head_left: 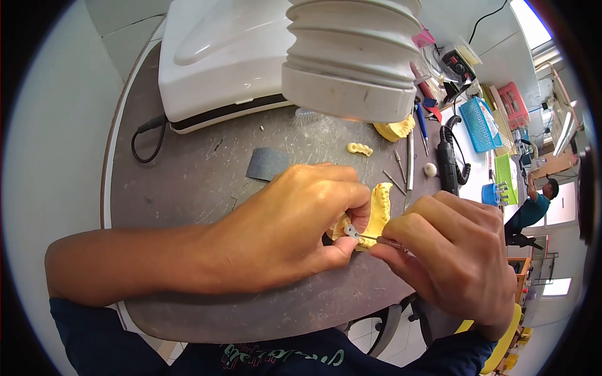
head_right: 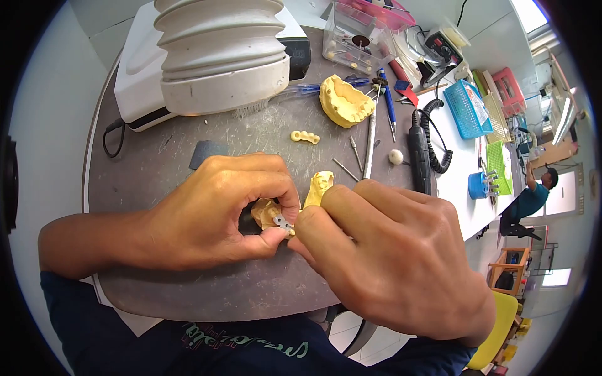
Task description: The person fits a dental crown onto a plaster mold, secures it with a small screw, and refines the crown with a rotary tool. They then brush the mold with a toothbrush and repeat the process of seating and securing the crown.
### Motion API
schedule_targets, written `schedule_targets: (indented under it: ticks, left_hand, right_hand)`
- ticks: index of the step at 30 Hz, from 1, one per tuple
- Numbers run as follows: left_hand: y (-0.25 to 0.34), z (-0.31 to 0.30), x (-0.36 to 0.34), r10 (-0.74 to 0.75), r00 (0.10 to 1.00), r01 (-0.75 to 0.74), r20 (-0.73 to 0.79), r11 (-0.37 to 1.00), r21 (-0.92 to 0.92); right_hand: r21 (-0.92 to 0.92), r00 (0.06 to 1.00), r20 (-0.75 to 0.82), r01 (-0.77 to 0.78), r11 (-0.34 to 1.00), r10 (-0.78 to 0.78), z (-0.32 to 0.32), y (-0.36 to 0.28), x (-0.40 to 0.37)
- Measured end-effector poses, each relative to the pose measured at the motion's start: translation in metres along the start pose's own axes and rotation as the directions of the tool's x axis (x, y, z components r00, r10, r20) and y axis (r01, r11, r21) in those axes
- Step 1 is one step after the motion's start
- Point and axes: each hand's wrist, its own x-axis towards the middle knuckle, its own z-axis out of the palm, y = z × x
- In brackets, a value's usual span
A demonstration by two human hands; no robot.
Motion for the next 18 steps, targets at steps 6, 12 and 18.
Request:
schedule_targets:
  ticks: [6,12,18]
  left_hand:
    - [-0.002,0.002,-0.001,0.002,1.0,-0.002,-0.011,1.0,-0.031]
    - [-0.001,0.001,-0.001,0.014,1.0,-0.014,-0.011,1.0,-0.01]
    - [-0.002,0.001,0.0,0.014,1.0,-0.014,-0.005,1.0,-0.007]
  right_hand:
    - [0.029,0.988,-0.137,0.08,0.996,-0.076,0.009,0.002,0.002]
    - [-0.007,0.998,0.052,-0.039,0.999,0.039,-0.008,-0.001,0.001]
    - [0.027,0.99,-0.106,0.096,0.995,-0.092,0.001,0.003,-0.002]
